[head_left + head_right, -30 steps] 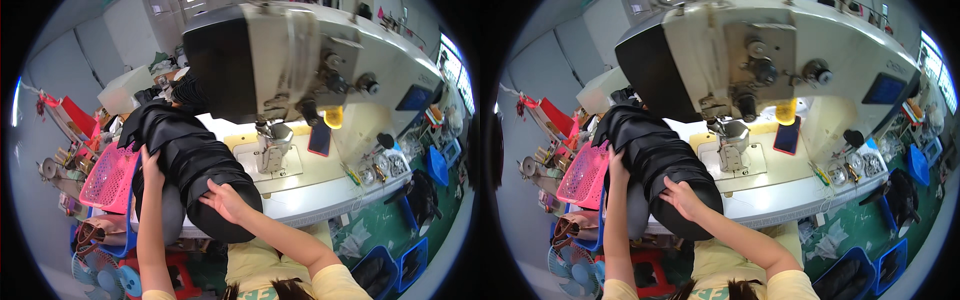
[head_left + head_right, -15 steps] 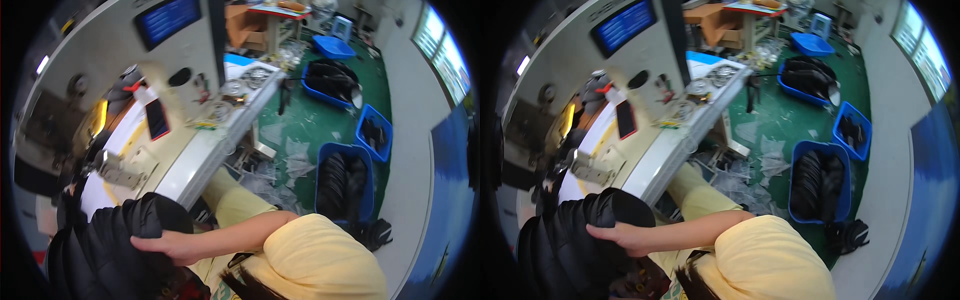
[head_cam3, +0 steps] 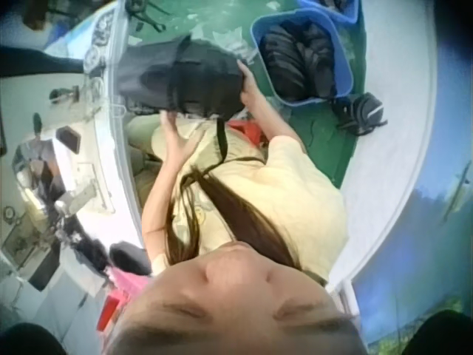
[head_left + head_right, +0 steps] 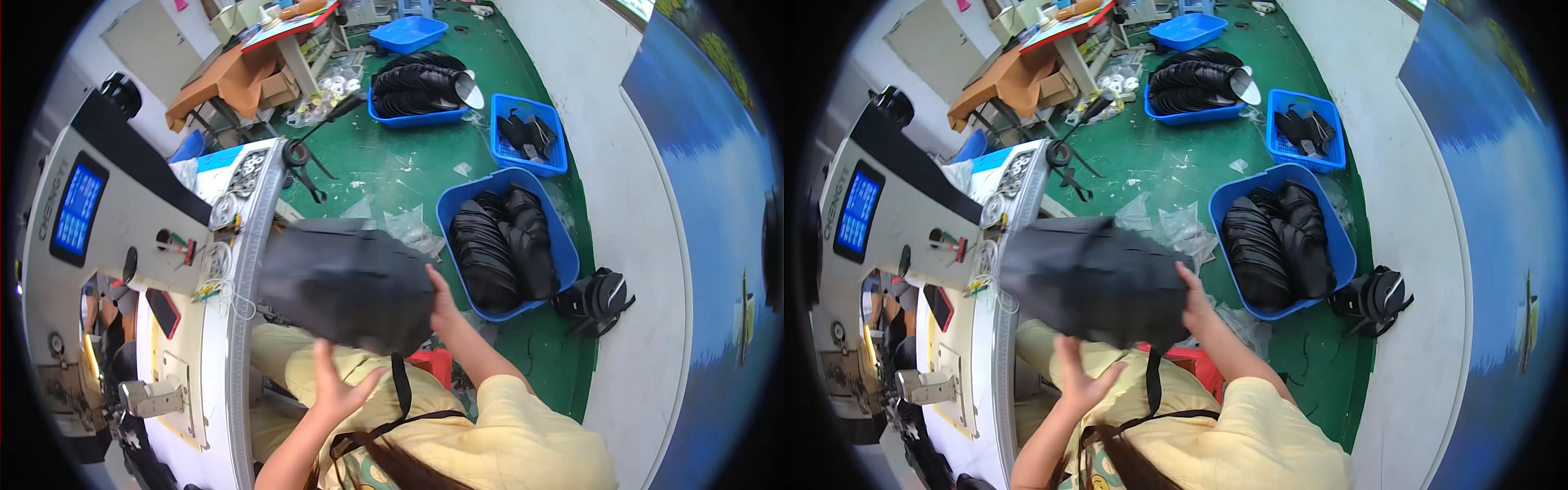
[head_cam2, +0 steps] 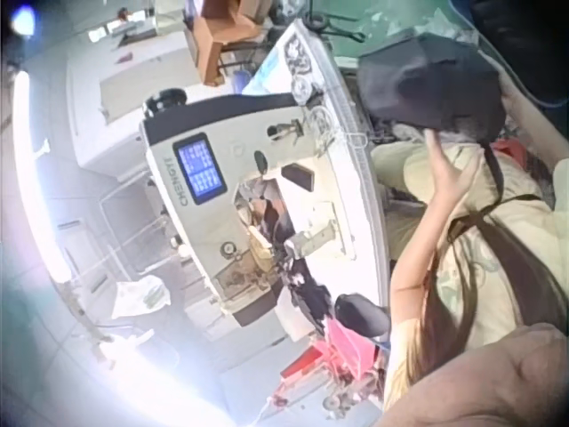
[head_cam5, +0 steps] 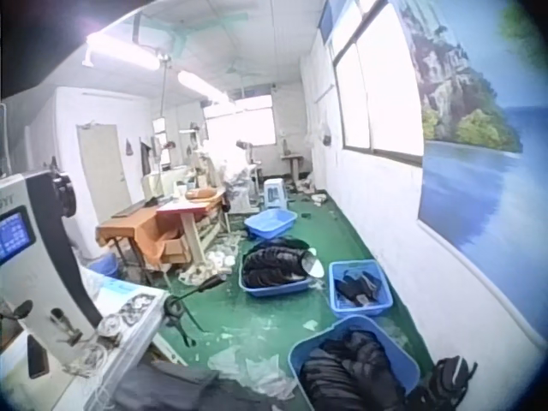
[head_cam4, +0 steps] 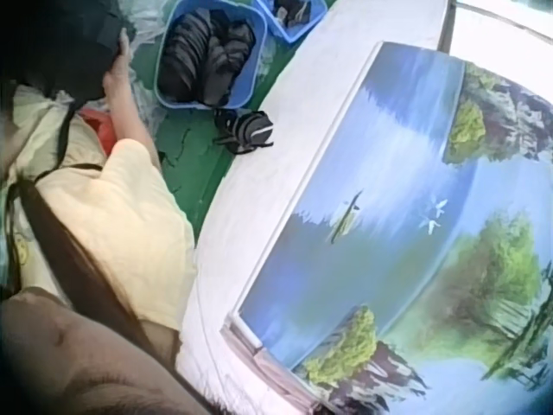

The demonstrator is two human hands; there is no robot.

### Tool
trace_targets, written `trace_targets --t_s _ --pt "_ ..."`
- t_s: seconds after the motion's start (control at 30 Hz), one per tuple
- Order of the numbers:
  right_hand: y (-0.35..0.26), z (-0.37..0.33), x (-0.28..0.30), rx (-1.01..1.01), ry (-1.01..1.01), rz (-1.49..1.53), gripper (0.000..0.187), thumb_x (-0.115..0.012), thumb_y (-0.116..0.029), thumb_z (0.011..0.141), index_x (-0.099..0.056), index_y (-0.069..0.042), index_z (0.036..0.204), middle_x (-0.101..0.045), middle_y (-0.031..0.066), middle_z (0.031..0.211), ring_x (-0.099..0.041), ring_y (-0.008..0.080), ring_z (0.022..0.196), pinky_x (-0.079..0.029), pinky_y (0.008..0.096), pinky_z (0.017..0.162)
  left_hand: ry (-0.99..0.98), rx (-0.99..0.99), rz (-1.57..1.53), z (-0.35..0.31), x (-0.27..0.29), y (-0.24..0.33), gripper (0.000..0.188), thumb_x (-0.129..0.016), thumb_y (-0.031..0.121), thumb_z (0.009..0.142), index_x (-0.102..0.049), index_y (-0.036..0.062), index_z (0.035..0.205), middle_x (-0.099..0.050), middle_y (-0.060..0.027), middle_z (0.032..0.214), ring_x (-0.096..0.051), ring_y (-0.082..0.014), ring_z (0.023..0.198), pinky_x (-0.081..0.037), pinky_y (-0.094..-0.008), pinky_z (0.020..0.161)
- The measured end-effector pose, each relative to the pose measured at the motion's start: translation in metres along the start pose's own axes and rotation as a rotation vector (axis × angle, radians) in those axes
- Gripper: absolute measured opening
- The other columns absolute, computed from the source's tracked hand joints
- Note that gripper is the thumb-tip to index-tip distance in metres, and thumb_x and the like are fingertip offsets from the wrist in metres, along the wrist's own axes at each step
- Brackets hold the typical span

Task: The person handles black fabric pieces, folding and aligning them on a work table. They use a small yellow tool to press or mark the fabric edges and then place the prepared pieces into a pink basket. The person repeats this process for multiple fabric units.

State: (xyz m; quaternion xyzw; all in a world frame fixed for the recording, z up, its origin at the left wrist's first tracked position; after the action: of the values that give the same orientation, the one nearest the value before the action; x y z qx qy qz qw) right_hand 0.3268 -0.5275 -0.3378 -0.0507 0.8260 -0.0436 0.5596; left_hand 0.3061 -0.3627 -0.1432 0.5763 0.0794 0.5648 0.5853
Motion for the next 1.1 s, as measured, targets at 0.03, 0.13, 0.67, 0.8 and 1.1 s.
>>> trace_targets --t_s 0.03,0.13,0.67,0.8,1.1 --pt "-0.019 -0.003 0.033 0.043 0.052 0.033 0.048 -0.056 -0.044 0.085 -0.057 -0.006 0.116 -0.062 0.0120 0.112 -0.058 0.0264 0.105 -0.043 0.0421 0.096 -0.166 -0.004 0.032 0.015 -0.026 0.010 0.082 -0.080 0.017 0.067 -0.031 -0.0040 0.129 -0.044 -0.0191 0.120 -0.044 -0.0328 0.115 -0.034 -0.0387 0.099" --pt "-0.064 -0.013 0.120 0.207 0.003 0.129 0.052 -0.056 -0.043 0.085 -0.054 -0.006 0.121 -0.058 0.0114 0.120 -0.056 0.0279 0.108 -0.042 0.0430 0.097 -0.462 -0.064 0.042 0.040 -0.091 0.033 0.083 -0.076 0.017 0.070 -0.029 -0.0039 0.134 -0.040 -0.0234 0.131 -0.041 -0.0393 0.120 -0.036 -0.0414 0.099" --pt "-0.246 -0.097 0.247 0.816 0.083 0.143 0.063 -0.042 -0.051 0.089 -0.038 -0.007 0.135 -0.039 0.0122 0.139 -0.037 0.0309 0.126 -0.028 0.0459 0.107 -0.574 -0.121 0.327 0.063 -0.144 -0.021 0.077 -0.073 0.010 0.067 -0.038 0.0107 0.136 -0.038 -0.0201 0.138 -0.041 -0.0357 0.124 -0.036 -0.0429 0.101" --pt "-0.300 -0.125 0.249 0.938 0.031 0.093 0.065 -0.040 -0.052 0.090 -0.035 -0.008 0.137 -0.035 0.0121 0.142 -0.034 0.0313 0.129 -0.025 0.0462 0.108 -0.260 0.291 0.382 -0.005 -0.012 -0.130 0.044 -0.066 0.008 0.077 -0.054 0.0031 0.119 -0.051 -0.0183 0.126 -0.047 -0.0309 0.120 -0.038 -0.0387 0.100" --pt "-0.321 -0.198 0.306 1.120 0.222 0.184 0.067 -0.040 -0.052 0.090 -0.033 -0.007 0.139 -0.032 0.0129 0.145 -0.031 0.0328 0.131 -0.023 0.0470 0.110 0.172 1.290 -0.021 -0.224 0.121 -0.217 0.030 -0.058 0.019 0.087 -0.057 0.0062 0.114 -0.058 -0.0006 0.100 -0.053 -0.0113 0.089 -0.044 -0.0279 0.074"
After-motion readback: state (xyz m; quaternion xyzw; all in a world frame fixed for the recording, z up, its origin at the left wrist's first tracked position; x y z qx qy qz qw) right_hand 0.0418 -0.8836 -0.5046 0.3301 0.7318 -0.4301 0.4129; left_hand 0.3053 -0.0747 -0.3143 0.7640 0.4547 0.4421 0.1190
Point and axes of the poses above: each hand's wrist, its own z-axis towards the middle knuckle, its own x-axis out of the back of the hand, y = z × x, the point moved 10 cm from there along z, towards the middle knuckle
